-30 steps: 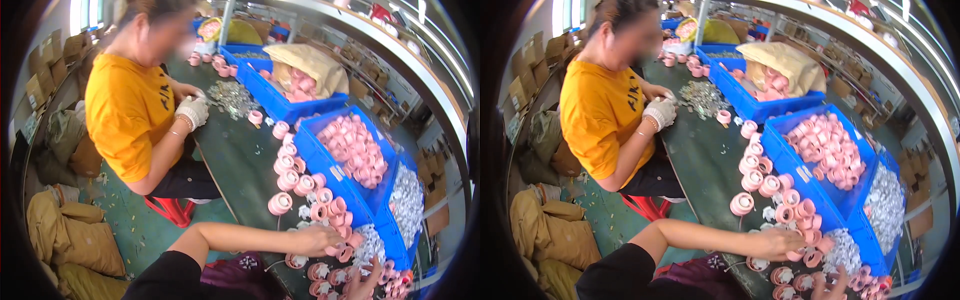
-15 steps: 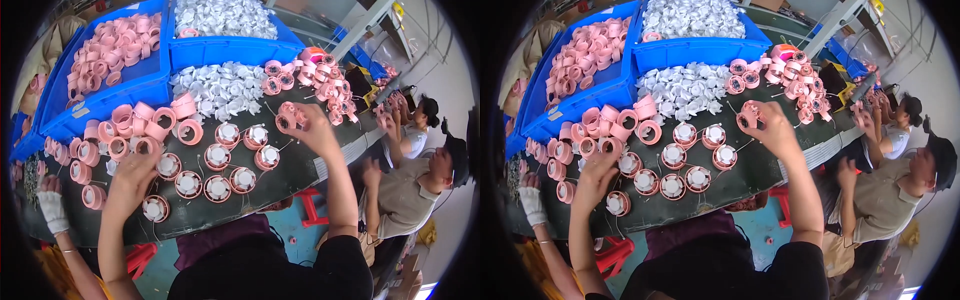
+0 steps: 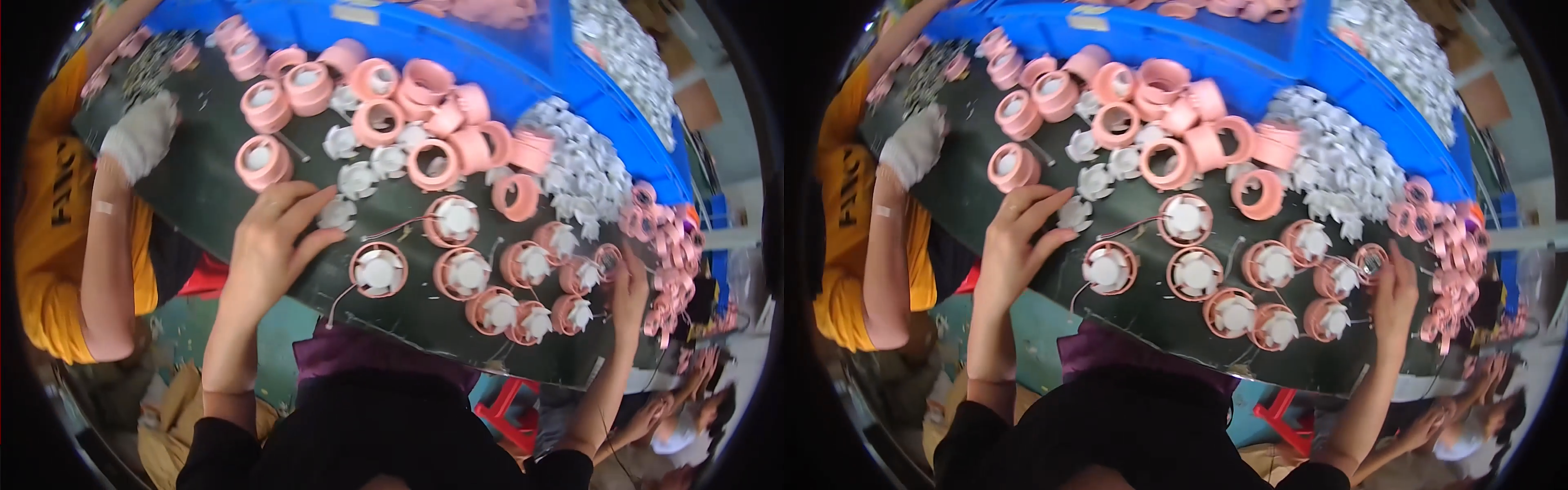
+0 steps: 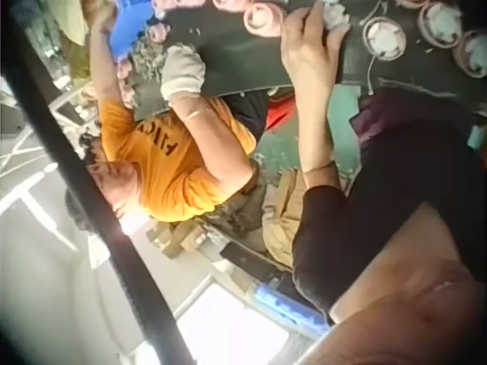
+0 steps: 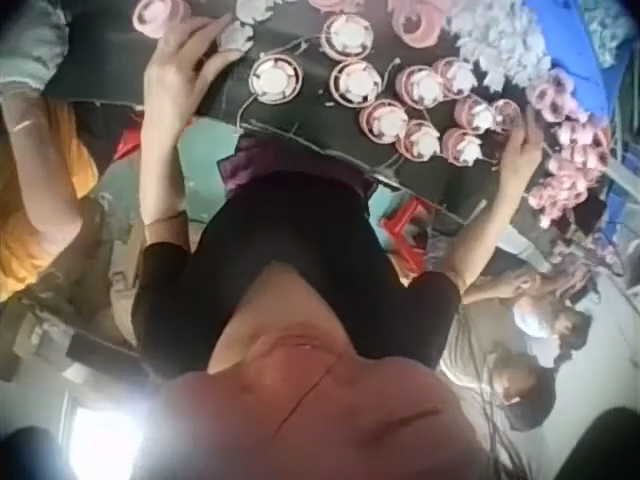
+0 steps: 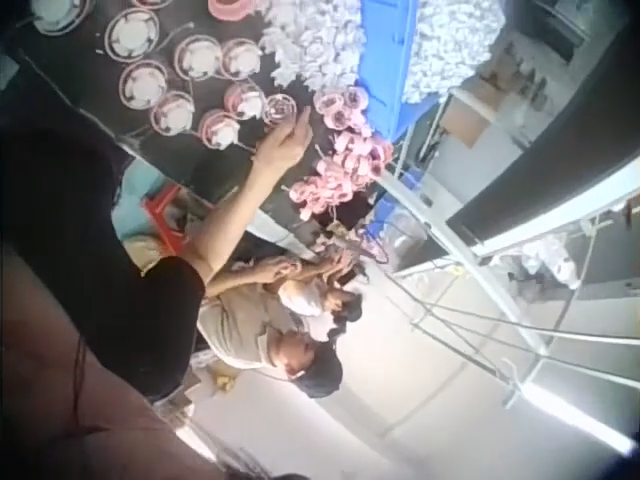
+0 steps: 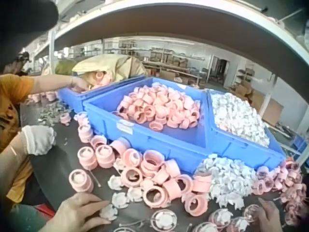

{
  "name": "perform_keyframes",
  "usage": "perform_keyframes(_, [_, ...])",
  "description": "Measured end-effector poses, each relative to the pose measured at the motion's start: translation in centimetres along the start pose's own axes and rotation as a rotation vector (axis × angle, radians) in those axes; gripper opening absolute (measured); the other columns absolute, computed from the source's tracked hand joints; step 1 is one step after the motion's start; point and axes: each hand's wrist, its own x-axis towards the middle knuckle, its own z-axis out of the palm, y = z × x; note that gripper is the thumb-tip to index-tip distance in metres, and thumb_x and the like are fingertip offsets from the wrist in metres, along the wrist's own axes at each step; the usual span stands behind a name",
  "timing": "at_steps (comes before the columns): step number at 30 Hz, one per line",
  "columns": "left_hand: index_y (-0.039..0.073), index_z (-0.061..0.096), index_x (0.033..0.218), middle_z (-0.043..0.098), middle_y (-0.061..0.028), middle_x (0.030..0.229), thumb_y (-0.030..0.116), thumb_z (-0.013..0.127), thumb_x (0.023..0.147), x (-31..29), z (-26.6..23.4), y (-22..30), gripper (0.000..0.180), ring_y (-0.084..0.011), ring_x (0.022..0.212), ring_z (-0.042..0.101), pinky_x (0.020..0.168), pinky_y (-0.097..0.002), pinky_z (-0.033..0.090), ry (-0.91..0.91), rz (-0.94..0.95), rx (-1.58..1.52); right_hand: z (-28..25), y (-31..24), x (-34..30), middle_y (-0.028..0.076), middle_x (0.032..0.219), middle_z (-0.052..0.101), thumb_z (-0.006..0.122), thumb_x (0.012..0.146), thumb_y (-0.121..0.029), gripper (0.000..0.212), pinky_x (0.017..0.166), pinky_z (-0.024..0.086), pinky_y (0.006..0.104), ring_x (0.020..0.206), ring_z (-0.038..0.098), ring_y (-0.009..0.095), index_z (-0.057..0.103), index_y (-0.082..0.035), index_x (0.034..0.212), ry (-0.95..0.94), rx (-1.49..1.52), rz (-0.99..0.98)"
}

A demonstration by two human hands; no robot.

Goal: Assembling small electronic components by fitting white inner parts into pink circular plastic housings.

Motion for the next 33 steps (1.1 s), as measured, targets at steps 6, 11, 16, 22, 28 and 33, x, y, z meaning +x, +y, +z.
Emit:
perform_keyframes(6, [0.004, 0.065, 0.1, 0.06, -0.0103, 0.096, 0.018, 0.078, 0.067, -0.5, 0.3, 0.0, 0.038, -0.0267, 0.083, 0.06, 0.068, -0.0354, 0.051, -0.005, -0.161, -0.065, 0.5, -4.4, 1.0, 0.01, 0.106, 0.052, 0.061, 0.077, -0.005, 0.052, 0.074, 0.044, 0.0287, 0.088, 0.052, 0.018, 0.051, -0.007, 0.128, -0.276, -0.162, -0.106])
perform_keyframes(11, [0.003, 0.054, 0.1, 0.062, -0.0089, 0.077, 0.005, 0.076, 0.07, -0.8, 1.1, -0.8, 0.037, -0.015, 0.061, 0.059, 0.056, -0.0263, 0.048, 0.031, -0.344, -0.349, 0.1, -2.4, 1.5, 0.008, 0.097, 0.052, 0.062, 0.08, -0.009, 0.038, 0.072, 0.044, 0.0259, 0.084, 0.053, 0.015, 0.057, -0.005, 0.118, -0.274, -0.124, -0.099])
perform_keyframes(16, [0.0, 0.059, 0.106, 0.066, -0.0078, 0.082, 0.0, 0.068, 0.08, -1.1, 2.4, -1.5, 0.028, -0.0083, 0.066, 0.06, 0.054, -0.0223, 0.048, 0.164, -0.437, -0.613, 1.4, -0.6, 1.9, 0.006, 0.085, 0.053, 0.067, 0.083, -0.019, 0.021, 0.064, 0.046, 0.0262, 0.071, 0.054, 0.012, 0.063, 0.0, 0.091, -0.085, 0.078, 0.041])
perform_keyframes(22, [-0.003, 0.059, 0.114, 0.066, -0.0071, 0.093, -0.001, 0.061, 0.086, -1.7, 1.4, -1.5, 0.028, -0.0091, 0.076, 0.061, 0.065, -0.0213, 0.05, 0.28, -0.468, -0.995, -0.1, -2.5, 0.0, 0.013, 0.108, 0.05, 0.075, 0.071, -0.02, 0.047, 0.088, 0.046, 0.0345, 0.097, 0.058, 0.026, 0.058, -0.002, 0.111, -0.057, -0.167, -0.175])
perform_keyframes(28, [-0.005, 0.059, 0.106, 0.068, -0.0084, 0.089, 0.0, 0.067, 0.082, -2.3, 0.9, -1.2, 0.026, -0.0083, 0.076, 0.061, 0.067, -0.02, 0.049, 0.262, -0.524, -1.068, -1.0, -5.3, -1.0, 0.016, 0.107, 0.059, 0.074, 0.069, -0.026, 0.061, 0.085, 0.045, 0.0411, 0.099, 0.058, 0.033, 0.055, -0.004, 0.124, -0.128, -0.611, -0.235])
perform_keyframes(33, [-0.006, 0.059, 0.104, 0.068, -0.0119, 0.093, -0.007, 0.068, 0.078, -2.2, 0.6, 0.4, 0.028, -0.0135, 0.086, 0.064, 0.078, -0.0251, 0.051, 0.314, -0.455, -1.109, -2.0, -5.4, -1.0, 0.016, 0.101, 0.06, 0.074, 0.069, -0.014, 0.049, 0.066, 0.051, 0.0369, 0.08, 0.063, 0.03, 0.055, 0.0, 0.112, 0.155, -0.549, -0.382])
